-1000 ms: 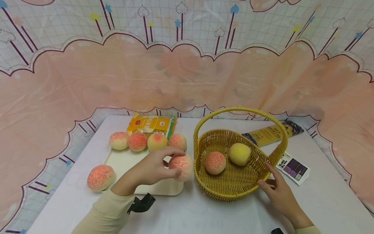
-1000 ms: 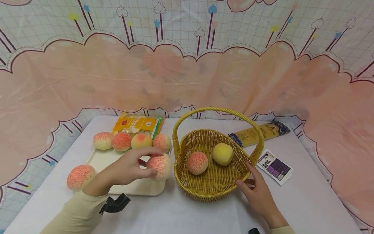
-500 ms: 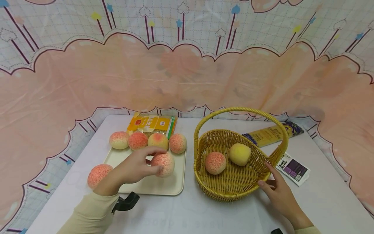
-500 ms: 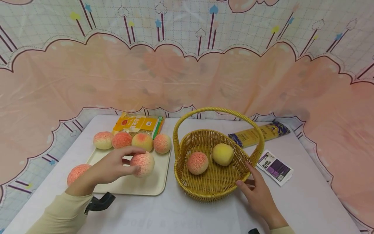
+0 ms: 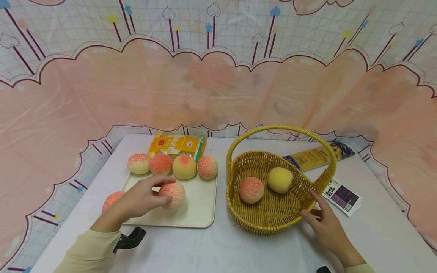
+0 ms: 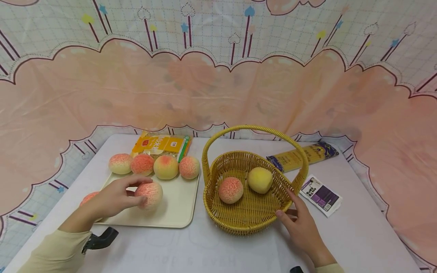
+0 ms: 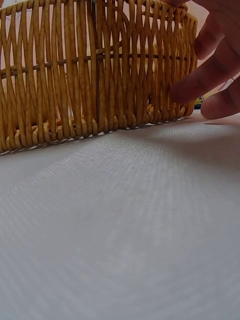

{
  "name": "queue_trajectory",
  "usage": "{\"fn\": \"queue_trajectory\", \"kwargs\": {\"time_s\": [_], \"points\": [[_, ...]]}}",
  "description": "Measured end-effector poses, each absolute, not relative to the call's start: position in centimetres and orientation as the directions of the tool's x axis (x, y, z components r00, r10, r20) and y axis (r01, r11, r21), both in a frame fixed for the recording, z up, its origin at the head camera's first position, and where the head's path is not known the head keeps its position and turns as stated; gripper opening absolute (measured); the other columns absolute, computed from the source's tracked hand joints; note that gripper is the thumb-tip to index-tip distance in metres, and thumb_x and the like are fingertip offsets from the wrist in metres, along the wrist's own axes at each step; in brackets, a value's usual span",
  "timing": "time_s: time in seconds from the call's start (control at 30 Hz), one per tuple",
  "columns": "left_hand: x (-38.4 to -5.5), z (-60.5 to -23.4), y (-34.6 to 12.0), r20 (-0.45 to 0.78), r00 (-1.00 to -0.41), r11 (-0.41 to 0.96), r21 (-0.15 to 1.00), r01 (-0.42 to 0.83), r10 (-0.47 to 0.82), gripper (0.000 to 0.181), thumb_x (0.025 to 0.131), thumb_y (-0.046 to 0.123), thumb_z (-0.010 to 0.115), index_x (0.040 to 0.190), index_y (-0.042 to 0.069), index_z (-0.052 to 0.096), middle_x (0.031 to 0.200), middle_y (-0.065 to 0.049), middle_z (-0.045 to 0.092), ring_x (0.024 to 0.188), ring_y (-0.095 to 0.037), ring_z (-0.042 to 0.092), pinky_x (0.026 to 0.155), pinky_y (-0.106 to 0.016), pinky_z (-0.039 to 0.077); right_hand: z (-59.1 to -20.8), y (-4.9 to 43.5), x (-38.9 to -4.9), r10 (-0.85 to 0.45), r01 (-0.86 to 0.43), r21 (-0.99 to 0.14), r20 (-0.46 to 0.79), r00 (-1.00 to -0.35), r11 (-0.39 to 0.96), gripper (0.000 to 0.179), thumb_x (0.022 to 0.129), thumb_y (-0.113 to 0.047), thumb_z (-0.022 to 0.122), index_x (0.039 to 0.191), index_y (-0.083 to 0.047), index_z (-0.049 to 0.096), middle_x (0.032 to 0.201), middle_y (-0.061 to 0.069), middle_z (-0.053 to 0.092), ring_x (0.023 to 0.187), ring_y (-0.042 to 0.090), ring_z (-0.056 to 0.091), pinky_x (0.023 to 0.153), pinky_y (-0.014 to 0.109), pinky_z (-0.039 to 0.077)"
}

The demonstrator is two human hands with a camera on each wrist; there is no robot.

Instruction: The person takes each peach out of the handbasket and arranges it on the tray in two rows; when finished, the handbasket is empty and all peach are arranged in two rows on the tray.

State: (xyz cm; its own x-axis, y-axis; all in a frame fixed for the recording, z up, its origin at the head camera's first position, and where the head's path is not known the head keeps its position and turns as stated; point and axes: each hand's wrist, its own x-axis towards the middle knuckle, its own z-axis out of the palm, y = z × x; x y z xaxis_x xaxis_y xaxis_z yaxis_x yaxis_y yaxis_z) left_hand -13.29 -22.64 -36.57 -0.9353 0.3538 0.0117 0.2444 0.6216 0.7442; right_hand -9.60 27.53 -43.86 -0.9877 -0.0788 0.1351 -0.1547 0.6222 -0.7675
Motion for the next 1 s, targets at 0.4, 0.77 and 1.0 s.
{"fn": "queue_trajectory", "kwargs": {"time_s": [0.4, 0.77, 1.0], "points": [[-12.5, -37.6, -25.0, 0.007, -0.958, 0.672, 0.712, 0.207, 0.287, 0.044, 0.085, 0.016, 0.075, 0.126, 0.005, 0.065, 0.121, -0.009, 0.064, 0.106, -0.027, 0.057, 0.086, -0.042, 0.056, -43.9, 27.6, -9.6, -0.074, -0.140, -0.764, 0.120, -0.990, 0.630, 0.068, 0.102, -0.017, 0.059, 0.157, -0.001, 0.022, 0.155, 0.034, 0.023, 0.107, 0.047, 0.062, 0.079, 0.039, 0.055], [-12.0, -38.1, -25.6, -0.054, -0.956, 0.687, 0.707, 0.167, 0.288, 0.043, 0.086, 0.016, 0.074, 0.127, 0.004, 0.065, 0.120, -0.010, 0.063, 0.106, -0.026, 0.057, 0.088, -0.044, 0.056, -43.8, 27.5, -9.6, -0.066, -0.116, -0.759, 0.096, -0.993, 0.641, 0.068, 0.103, -0.020, 0.058, 0.158, -0.002, 0.022, 0.155, 0.033, 0.022, 0.109, 0.048, 0.061, 0.080, 0.039, 0.053], [-11.9, -38.6, -25.6, -0.071, -0.950, 0.677, 0.718, 0.163, 0.304, 0.044, 0.086, 0.015, 0.074, 0.128, 0.004, 0.064, 0.126, -0.014, 0.061, 0.112, -0.030, 0.057, 0.090, -0.046, 0.055, -43.7, 27.4, -9.6, -0.065, -0.121, -0.759, 0.104, -0.992, 0.639, 0.067, 0.103, -0.021, 0.058, 0.157, -0.002, 0.022, 0.155, 0.033, 0.022, 0.108, 0.049, 0.061, 0.079, 0.041, 0.053]]}}
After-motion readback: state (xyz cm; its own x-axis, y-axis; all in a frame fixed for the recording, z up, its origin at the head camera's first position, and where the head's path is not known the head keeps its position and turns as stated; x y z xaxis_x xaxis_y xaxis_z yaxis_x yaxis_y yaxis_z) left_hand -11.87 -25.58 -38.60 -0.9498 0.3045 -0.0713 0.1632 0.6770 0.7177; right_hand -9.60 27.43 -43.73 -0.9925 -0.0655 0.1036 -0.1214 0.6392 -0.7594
